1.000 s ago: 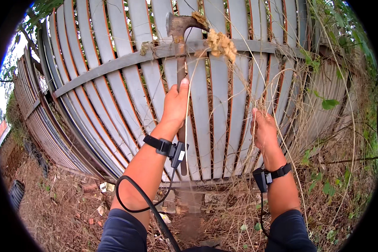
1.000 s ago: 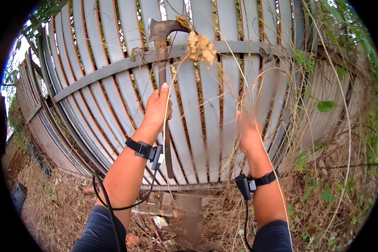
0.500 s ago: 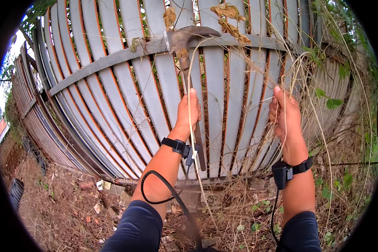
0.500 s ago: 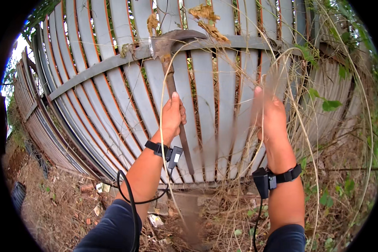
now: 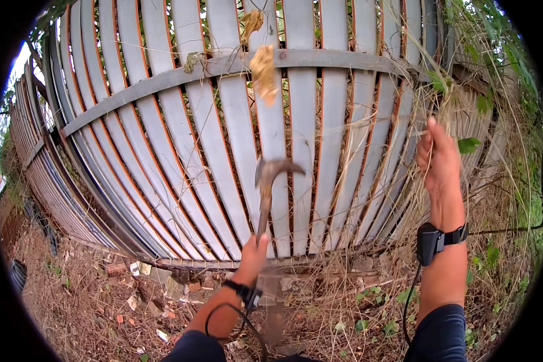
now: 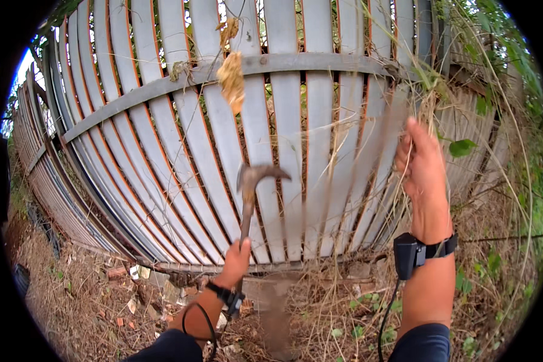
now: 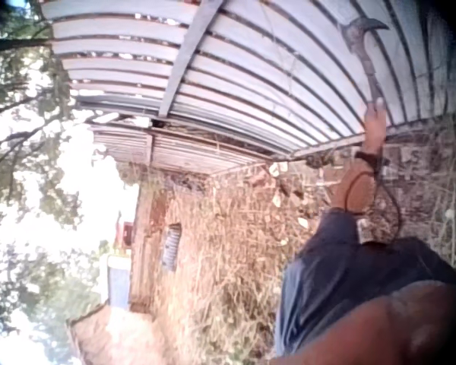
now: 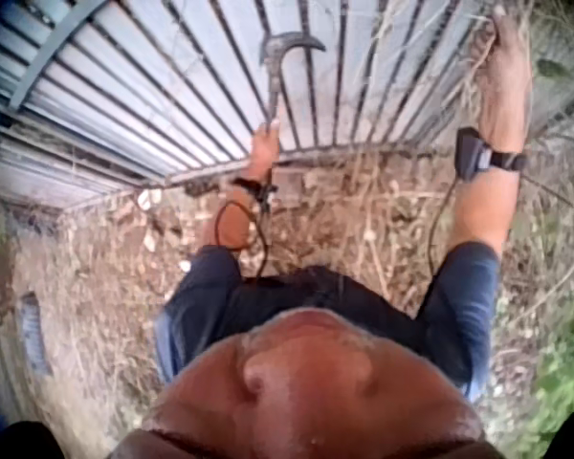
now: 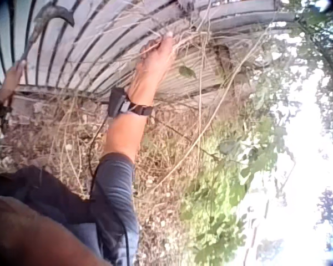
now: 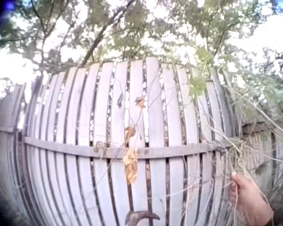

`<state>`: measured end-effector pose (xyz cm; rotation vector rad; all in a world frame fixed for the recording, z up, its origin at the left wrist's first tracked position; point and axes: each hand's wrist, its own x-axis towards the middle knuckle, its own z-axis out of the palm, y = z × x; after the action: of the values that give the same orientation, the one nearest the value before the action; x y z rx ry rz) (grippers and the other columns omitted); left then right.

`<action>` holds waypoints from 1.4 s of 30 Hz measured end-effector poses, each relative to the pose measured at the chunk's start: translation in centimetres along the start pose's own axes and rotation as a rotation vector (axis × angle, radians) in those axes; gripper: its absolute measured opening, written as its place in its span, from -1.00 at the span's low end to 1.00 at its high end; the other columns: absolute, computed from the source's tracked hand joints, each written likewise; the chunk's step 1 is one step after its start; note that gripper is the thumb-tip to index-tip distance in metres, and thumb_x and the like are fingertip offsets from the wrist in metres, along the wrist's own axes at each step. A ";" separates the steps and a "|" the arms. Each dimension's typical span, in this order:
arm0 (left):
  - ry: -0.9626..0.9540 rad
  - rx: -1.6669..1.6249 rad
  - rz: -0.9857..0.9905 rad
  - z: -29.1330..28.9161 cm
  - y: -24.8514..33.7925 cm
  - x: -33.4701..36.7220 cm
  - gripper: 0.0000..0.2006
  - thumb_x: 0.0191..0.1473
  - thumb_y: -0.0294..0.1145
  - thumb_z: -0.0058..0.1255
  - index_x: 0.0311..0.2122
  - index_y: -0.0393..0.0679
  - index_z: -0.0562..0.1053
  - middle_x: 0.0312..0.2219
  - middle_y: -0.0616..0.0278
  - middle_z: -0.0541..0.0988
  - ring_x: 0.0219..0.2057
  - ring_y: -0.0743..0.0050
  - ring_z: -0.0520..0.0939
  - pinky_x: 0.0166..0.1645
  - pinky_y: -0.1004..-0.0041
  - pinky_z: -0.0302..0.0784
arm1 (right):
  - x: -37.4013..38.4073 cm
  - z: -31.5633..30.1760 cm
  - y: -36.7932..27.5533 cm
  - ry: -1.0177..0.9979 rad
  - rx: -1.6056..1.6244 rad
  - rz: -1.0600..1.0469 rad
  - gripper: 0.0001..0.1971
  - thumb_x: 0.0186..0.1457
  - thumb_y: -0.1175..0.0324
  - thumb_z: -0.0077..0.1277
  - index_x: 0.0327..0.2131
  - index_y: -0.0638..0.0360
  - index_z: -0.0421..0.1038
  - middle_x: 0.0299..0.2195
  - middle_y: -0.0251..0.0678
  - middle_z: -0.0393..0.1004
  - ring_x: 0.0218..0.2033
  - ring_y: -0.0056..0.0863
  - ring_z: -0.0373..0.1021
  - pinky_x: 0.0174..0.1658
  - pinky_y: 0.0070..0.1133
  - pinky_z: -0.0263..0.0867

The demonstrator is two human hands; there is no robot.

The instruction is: The person clears dry vines and brush from a metal fence by hand and using a sickle.

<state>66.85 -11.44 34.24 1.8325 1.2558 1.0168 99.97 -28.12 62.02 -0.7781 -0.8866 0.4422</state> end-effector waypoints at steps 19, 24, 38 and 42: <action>-0.113 0.204 -0.294 -12.8 -22.7 -21.8 -0.45 0.17 0.14 -0.16 -0.32 -0.30 0.41 -0.52 -0.12 0.52 -0.44 -0.22 0.54 -0.35 0.02 0.39 | -49.9 -33.7 20.3 0.312 -1.223 0.636 -0.71 0.15 0.23 -0.01 -0.25 0.31 0.36 -0.41 -0.16 0.46 -0.45 -0.29 0.36 -0.32 -0.33 0.31; -0.094 0.212 -0.329 -16.0 -25.8 -25.2 -0.48 0.16 0.09 -0.13 -0.33 -0.31 0.43 -0.50 -0.16 0.52 -0.40 -0.25 0.55 -0.31 0.03 0.40 | -65.2 -33.5 13.5 -0.023 -1.935 0.413 -0.73 0.14 0.24 -0.06 -0.43 0.28 0.41 -0.57 -0.14 0.43 -0.51 -0.22 0.36 -0.41 -0.24 0.23; -0.096 0.198 -0.323 -20.2 -29.4 -29.5 -0.51 0.20 0.03 -0.15 -0.35 -0.35 0.38 -0.59 -0.10 0.48 -0.50 -0.15 0.52 -0.39 0.10 0.35 | -57.7 -7.7 10.3 0.395 -0.032 1.089 -0.78 0.20 0.19 -0.04 -0.44 0.08 0.34 -0.61 -0.46 0.28 -0.66 -0.55 0.25 -0.57 -0.58 0.21; -0.064 0.086 -0.422 -21.0 -30.2 -30.9 -0.54 0.21 -0.01 -0.13 -0.35 -0.34 0.38 -0.59 -0.06 0.48 -0.53 -0.03 0.51 -0.40 0.13 0.35 | -50.4 0.6 16.8 0.381 0.045 1.124 -0.86 0.12 0.32 0.09 -0.40 0.11 0.36 -0.55 -0.41 0.38 -0.48 -0.45 0.41 -0.40 -0.51 0.40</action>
<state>28.85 -29.53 11.14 1.5521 1.5798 0.6753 70.16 -49.03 23.35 -1.2326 -0.0035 1.2364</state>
